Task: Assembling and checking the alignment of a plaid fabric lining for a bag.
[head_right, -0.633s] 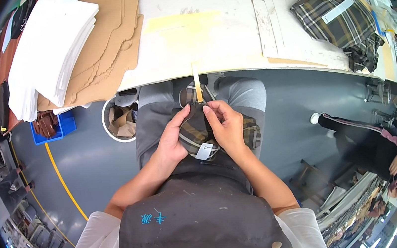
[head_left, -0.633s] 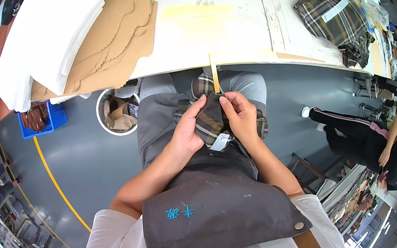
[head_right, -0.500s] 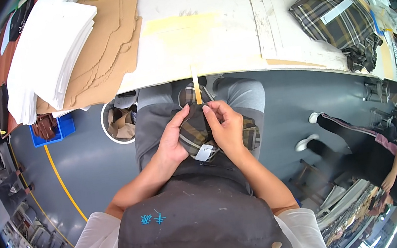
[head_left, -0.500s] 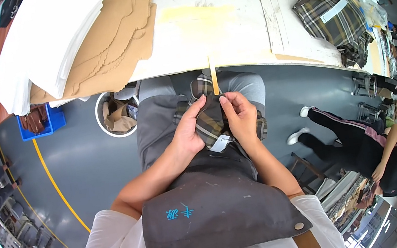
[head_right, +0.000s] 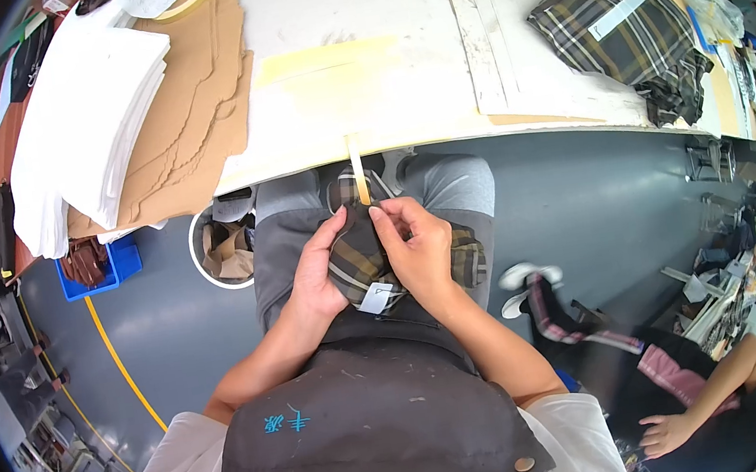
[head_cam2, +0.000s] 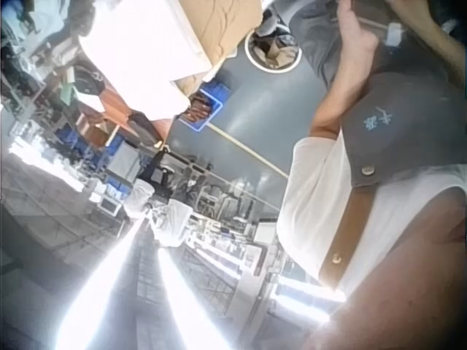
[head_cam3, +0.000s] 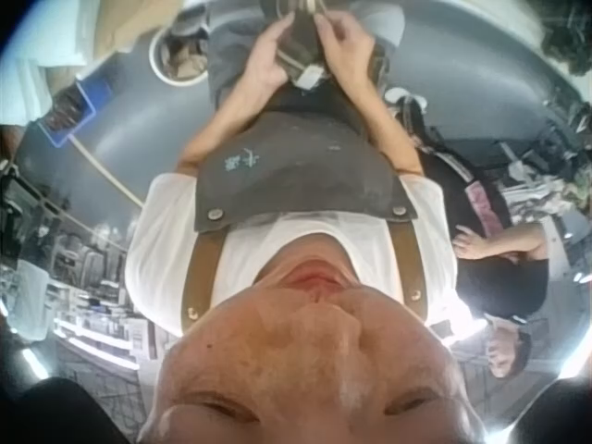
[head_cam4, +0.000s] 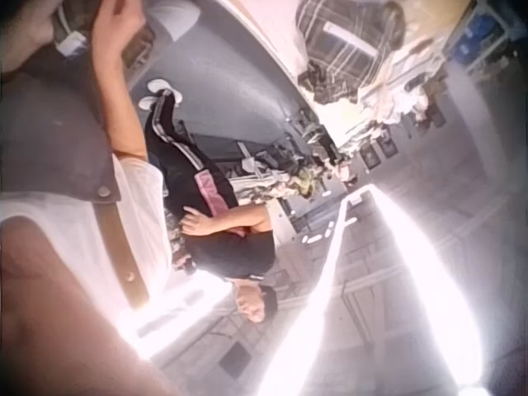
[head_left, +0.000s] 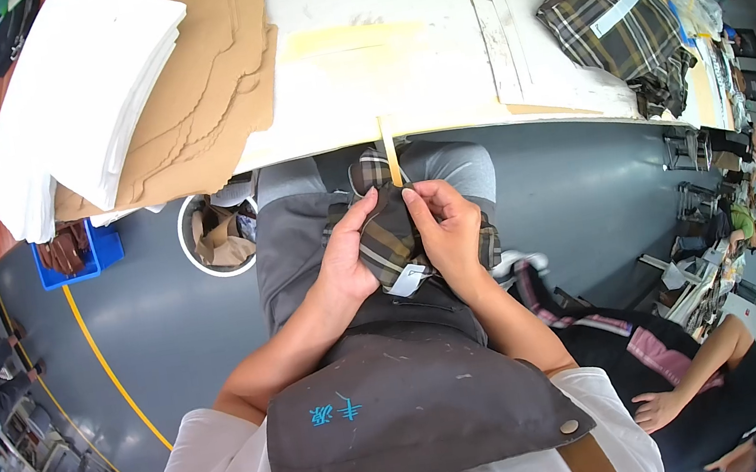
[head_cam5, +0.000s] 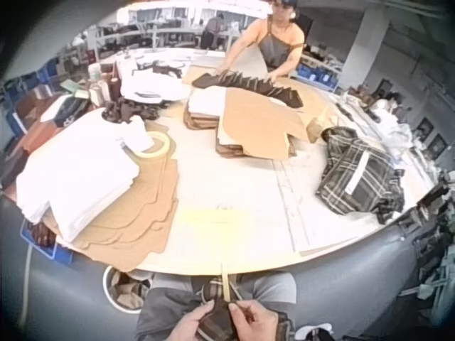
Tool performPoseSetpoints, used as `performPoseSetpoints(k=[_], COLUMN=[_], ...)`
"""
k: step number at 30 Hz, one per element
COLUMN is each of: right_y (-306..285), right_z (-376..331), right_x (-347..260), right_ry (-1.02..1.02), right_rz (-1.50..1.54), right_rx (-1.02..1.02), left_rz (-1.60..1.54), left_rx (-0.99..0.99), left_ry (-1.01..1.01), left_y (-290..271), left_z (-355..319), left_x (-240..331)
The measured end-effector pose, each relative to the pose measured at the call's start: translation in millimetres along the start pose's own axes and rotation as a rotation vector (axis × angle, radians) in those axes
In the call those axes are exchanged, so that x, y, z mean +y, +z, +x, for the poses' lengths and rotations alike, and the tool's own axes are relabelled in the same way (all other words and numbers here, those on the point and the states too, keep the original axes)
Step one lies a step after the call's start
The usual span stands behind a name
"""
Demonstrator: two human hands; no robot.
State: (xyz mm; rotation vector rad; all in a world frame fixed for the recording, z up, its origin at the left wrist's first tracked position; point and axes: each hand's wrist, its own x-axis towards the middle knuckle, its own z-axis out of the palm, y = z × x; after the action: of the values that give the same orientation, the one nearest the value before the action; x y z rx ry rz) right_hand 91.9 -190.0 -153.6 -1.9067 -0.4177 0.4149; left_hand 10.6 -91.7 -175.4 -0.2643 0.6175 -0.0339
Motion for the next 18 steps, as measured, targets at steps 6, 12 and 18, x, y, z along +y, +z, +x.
performPoseSetpoints(k=[6, 12, 18], right_y=[-0.2, 1.5, -6.5], right_z=[3.8, 6.3, 0.0], right_x=[-4.6, -9.1, 4.8], right_ry=[-0.072, -0.045, -0.008], right_rz=[-0.081, -0.097, -0.054], right_rx=[0.014, -0.022, -0.017], left_rz=[0.016, 0.114, 0.114], left_rx=[-0.042, 0.031, -0.017], left_ry=[0.004, 0.029, 0.023], left_y=[-6.8, 3.1, 0.0], left_z=[7.2, 8.6, 8.2], left_x=[6.2, 15.0, 11.4])
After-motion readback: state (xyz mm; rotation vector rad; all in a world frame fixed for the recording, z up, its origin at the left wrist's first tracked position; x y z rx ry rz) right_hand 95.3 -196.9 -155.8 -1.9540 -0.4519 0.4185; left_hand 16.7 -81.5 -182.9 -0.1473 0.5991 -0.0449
